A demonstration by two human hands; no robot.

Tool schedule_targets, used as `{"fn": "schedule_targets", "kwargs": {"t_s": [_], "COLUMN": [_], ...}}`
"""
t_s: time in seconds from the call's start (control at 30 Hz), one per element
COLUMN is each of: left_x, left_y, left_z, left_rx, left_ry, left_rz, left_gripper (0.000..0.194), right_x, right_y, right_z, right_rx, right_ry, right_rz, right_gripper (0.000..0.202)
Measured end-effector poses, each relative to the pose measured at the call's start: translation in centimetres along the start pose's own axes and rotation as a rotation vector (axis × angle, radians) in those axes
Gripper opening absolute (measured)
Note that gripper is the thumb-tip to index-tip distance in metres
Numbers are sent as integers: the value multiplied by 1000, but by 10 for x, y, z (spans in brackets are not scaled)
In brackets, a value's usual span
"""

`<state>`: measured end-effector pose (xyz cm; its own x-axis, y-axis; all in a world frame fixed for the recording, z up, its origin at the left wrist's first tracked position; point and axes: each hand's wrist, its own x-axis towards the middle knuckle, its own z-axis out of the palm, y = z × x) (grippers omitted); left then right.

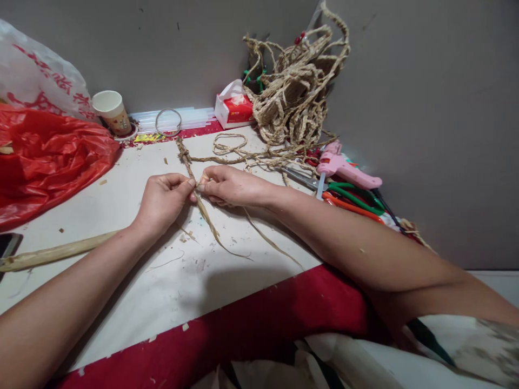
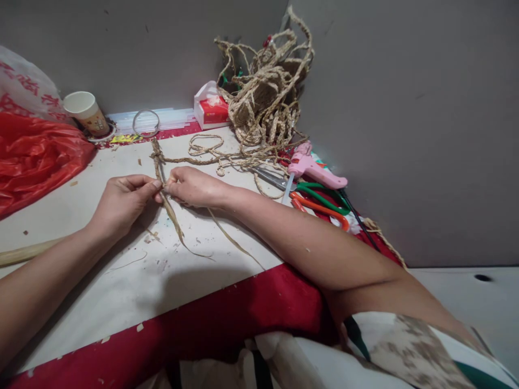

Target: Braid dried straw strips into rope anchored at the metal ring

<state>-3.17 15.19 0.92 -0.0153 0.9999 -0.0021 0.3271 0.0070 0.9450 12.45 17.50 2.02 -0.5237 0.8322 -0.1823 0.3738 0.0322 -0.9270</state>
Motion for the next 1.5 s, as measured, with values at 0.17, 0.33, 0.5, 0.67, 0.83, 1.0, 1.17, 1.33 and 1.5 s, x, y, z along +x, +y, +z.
{"fn": "schedule_targets", "kwargs": {"t_s": [0.17,0.33,0.5,0.67,0.83,1.0,1.17,1.33,1.5], "left_x": [-1,0,0,-1,-1,-1,-4,-2,0], "left_y": [0,-3,-2,3,1,-2,2,-1,4], "left_z": [1,1,0,1,2,4,5,5,0], "left_rx": [-44,-85,-71,-64,-96,-191,-323,-382,-437], "left_ry": [-31,-47,-7,13,-1,-19,-93,-99,-138], "left_rz": [-78,-59,-42,-56,-64,-67,-125,-175,-235], "left_gripper": [13,10,10,9,11,14,10,9,11], "right_x": [-1,-3,-7,-5,-6,-10,-8,-13,-15], "right_y": [-2,-3,-8,-8,-8,-8,-1,-6,-18], "right_z": [3,9,10,0,3,19,26,25,1], "right_rx": [-102,70,223,364,377,-42,-442,-510,-348], "right_ry": [138,148,53,-93,-98,138,301,205,191], "right_rz": [-28,41,95,206,197,40,-195,-191,-146], "right_gripper": [19,18,13,13,16,28,27,29,33]}}
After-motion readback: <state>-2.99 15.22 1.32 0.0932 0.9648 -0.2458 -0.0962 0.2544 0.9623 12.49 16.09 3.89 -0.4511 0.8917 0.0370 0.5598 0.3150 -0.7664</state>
